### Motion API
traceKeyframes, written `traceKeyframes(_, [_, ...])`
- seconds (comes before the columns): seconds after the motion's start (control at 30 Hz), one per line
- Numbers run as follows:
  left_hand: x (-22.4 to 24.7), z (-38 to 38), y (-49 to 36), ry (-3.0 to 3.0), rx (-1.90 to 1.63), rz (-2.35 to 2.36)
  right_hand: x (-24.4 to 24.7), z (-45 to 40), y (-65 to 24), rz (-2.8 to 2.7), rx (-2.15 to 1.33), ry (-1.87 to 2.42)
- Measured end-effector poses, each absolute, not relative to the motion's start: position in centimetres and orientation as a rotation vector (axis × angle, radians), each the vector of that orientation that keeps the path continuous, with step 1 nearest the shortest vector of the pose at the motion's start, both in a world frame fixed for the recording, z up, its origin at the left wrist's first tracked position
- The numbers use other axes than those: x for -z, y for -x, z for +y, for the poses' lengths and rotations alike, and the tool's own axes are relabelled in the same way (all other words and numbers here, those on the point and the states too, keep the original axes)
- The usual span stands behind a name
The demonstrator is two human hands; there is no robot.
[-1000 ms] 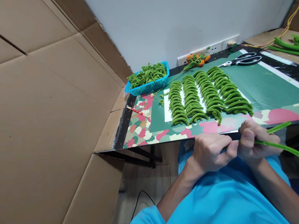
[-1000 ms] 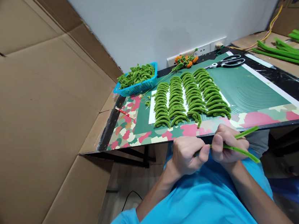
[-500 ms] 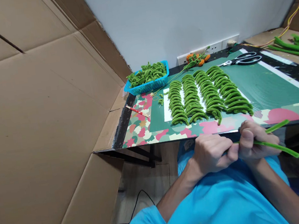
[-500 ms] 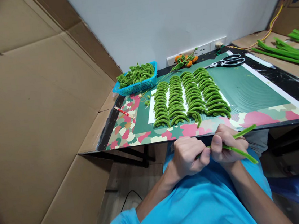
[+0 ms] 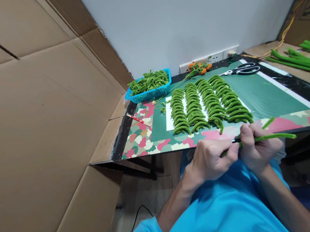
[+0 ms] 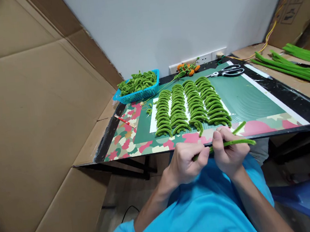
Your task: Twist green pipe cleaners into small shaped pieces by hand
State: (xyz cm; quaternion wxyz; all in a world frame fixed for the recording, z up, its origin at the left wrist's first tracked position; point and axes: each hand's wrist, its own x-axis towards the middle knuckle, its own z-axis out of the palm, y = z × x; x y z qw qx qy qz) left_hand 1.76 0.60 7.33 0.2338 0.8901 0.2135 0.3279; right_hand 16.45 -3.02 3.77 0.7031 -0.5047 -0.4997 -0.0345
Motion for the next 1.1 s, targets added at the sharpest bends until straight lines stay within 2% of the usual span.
traceKeyframes(0.2, [-10.3, 2.1, -1.8, -2.111, -0.593, 0.551, -5.3, -3.3, -16.5, -1.155, 0.060, 1.206])
traceKeyframes(0.37, [-10.3, 3.1, -1.5, -1.818, -0.472, 0.535, -5.2, -3.1, -16.5, -1.183, 0.066, 1.160])
traceKeyframes(0.63, [-10.0, 2.9, -1.3, -1.721, -0.491, 0.509, -5.4, -3.0, -16.2, -1.225, 0.139, 1.108])
traceKeyframes(1.1, [-10.1, 2.8, -1.1, -1.683, -0.466, 0.472, -2.8, -3.3, -16.7, -1.171, 0.108, 1.125])
